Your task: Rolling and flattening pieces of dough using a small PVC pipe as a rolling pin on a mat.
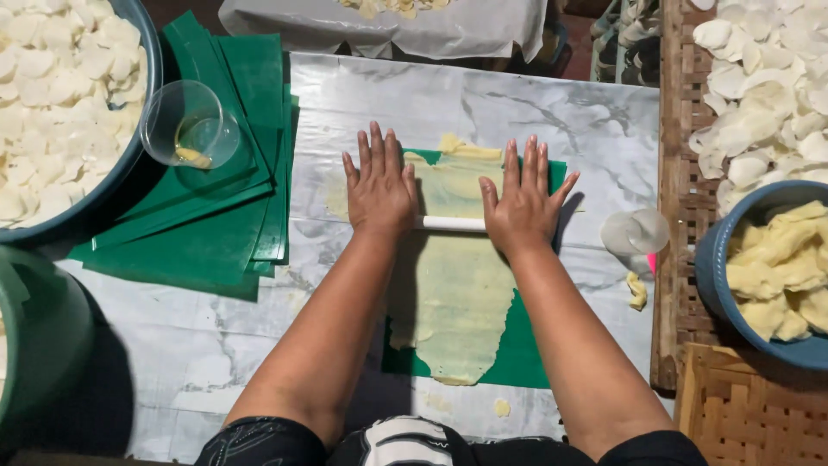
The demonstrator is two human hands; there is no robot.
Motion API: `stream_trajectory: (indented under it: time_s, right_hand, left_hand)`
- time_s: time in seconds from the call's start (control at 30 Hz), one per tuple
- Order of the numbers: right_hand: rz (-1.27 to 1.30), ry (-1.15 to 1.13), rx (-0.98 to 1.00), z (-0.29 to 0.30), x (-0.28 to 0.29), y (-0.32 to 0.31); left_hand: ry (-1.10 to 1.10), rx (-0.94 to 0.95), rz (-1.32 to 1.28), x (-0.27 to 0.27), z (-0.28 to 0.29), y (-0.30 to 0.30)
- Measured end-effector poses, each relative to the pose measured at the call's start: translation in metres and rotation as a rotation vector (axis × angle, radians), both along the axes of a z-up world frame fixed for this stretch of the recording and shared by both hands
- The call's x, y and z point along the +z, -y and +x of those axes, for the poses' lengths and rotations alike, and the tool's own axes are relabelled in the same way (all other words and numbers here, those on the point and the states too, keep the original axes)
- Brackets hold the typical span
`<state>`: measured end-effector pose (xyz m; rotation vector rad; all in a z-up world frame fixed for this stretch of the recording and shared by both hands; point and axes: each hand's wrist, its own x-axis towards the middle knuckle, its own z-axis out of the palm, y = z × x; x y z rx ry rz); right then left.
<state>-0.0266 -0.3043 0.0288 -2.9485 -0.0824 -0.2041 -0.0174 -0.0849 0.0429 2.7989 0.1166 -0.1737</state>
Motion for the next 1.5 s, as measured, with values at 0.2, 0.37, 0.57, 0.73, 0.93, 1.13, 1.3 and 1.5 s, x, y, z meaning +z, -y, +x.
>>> stream_trajectory:
  time_s: [0.2,0.37,0.57,0.73,0.93,1.13,1.3,1.5]
  right_hand:
    - [0.140,0.266,0.047,0.028,0.003,0.009]
    - [0.115,0.142,0.096,-0.052,-0.002,-0.002]
    - [-0.009,0.061,0.110,-0.029,-0.012,-0.010]
    - [-0.051,-0.070,0.049,0.024,0.000,-0.018]
    - [-0.066,-0.283,-0.029,0.076,0.020,-0.025]
    - [-0.010,-0.272,-0.025,0.084,0.034,-0.028]
    - [-0.021,-0.165,0.029,0.054,0.020,-0.025]
    - [0.068,0.136,0.115,0.093,0.000,-0.012]
  left_hand:
    - [0.483,-0.041,-0.234,-0.001,0.026,-0.013]
    - [0.455,-0.105,-0.029,-0.037,-0.054,-0.013]
    - [0.186,-0.132,0.026,-0.027,-0.038,-0.010]
    - [0.130,-0.099,0.039,-0.025,0.021,-0.010]
    - [-0.008,-0.062,0.028,-0.006,0.079,-0.009]
    - [-0.027,-0.020,0.018,-0.005,0.093,-0.009]
    - [0.258,-0.069,0.071,-0.022,0.053,-0.014]
    - [0.000,0.002,0.047,-0.008,0.104,-0.011]
